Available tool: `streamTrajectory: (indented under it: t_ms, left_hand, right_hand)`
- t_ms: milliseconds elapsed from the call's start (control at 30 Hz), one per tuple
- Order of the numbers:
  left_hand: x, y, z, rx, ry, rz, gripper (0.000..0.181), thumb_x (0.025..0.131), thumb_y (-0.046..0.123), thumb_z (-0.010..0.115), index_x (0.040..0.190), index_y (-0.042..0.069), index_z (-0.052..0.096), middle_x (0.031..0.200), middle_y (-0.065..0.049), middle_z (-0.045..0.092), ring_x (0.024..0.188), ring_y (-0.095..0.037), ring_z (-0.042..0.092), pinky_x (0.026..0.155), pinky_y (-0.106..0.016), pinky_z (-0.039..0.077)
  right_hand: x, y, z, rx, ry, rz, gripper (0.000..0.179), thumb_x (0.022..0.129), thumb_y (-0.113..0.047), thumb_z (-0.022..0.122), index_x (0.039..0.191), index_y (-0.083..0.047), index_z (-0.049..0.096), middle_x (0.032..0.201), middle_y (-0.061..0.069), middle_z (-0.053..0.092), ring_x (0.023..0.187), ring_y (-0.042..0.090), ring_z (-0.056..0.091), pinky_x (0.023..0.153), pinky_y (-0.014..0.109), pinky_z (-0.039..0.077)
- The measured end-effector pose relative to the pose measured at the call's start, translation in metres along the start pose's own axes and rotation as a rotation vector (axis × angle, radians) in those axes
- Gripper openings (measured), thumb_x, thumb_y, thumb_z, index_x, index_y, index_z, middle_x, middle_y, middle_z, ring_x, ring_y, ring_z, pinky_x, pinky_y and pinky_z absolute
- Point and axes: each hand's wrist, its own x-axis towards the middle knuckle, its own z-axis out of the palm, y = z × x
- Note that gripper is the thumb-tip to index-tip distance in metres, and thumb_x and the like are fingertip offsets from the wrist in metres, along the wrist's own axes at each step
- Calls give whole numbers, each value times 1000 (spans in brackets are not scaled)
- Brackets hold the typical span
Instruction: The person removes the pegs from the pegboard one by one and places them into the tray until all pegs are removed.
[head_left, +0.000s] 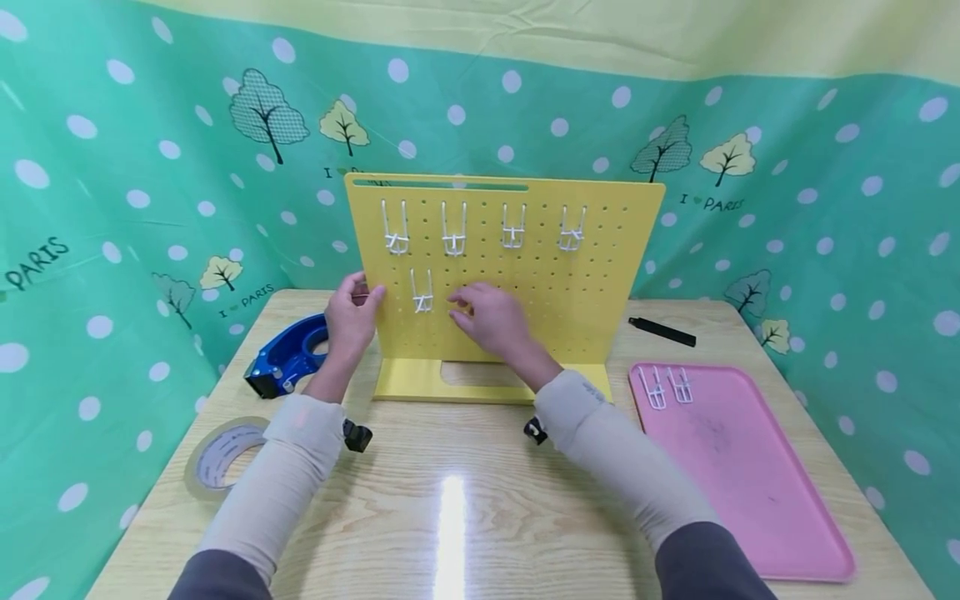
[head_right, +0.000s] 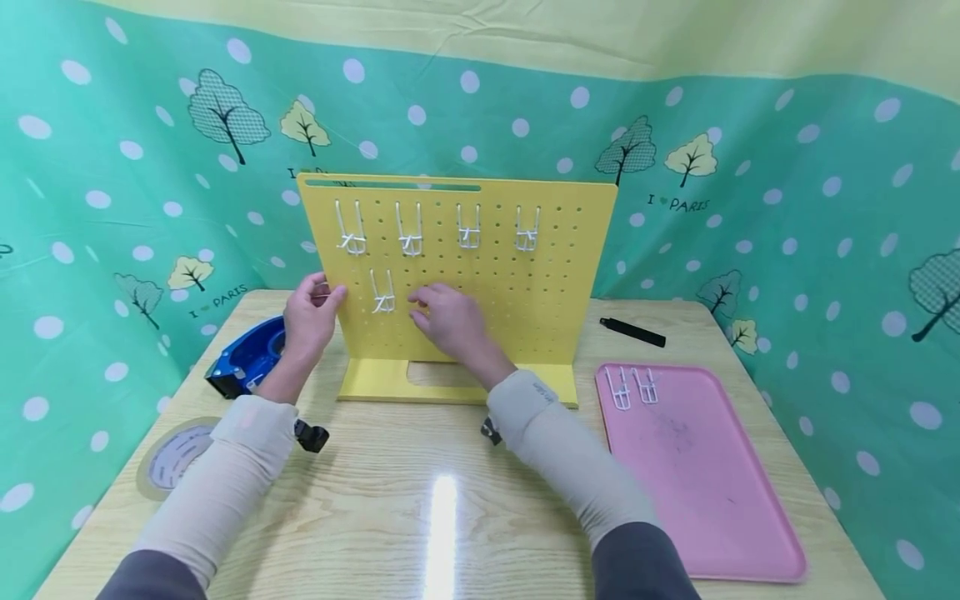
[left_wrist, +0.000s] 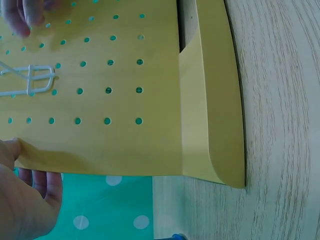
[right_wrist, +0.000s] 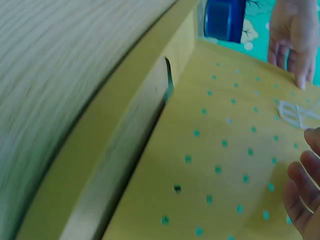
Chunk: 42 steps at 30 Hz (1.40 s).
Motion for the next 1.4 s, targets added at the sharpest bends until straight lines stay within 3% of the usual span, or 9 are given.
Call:
streamTrajectory:
  t_ms: [333,467,833,1400]
  left_hand:
    - [0,1,3,-8,-9,8,38,100,24,67,134,9,62,117,-17,69,109,-28,66,88,-33,54]
    - [0,1,4,-3,-5,9,39,100,25,67,135,9,62,118,-17,69,109,-28,66,89,-33,55]
    - [-1,1,3,-11,-4,8,40,100,26,67,135,9,62,119,-17,69,111,-29,66,94,-42,56]
    - [1,-1,1,-16,6,17,39,99,24,68,134,8,62,118,-18,69,110,-31,67,94,-45,56]
  right_hand:
    - [14,-25,27,-134,134,-16,22,97,-35,69,115,-23,74,106,-4,75,68,6,62,49,14,41]
    - [16,-32,33,-172,179,-3,19,96,-34,70,111,-23,75,102,-4,75,66,8,63,49,16,43]
    - [21,-35,41,-127,273,36,11,96,-29,71,101,-22,78,94,-3,75,63,10,62,52,19,48]
    - [20,-37,44,-98,316,13,10,95,-27,71,99,-21,78,92,-2,73,65,11,63,55,22,51]
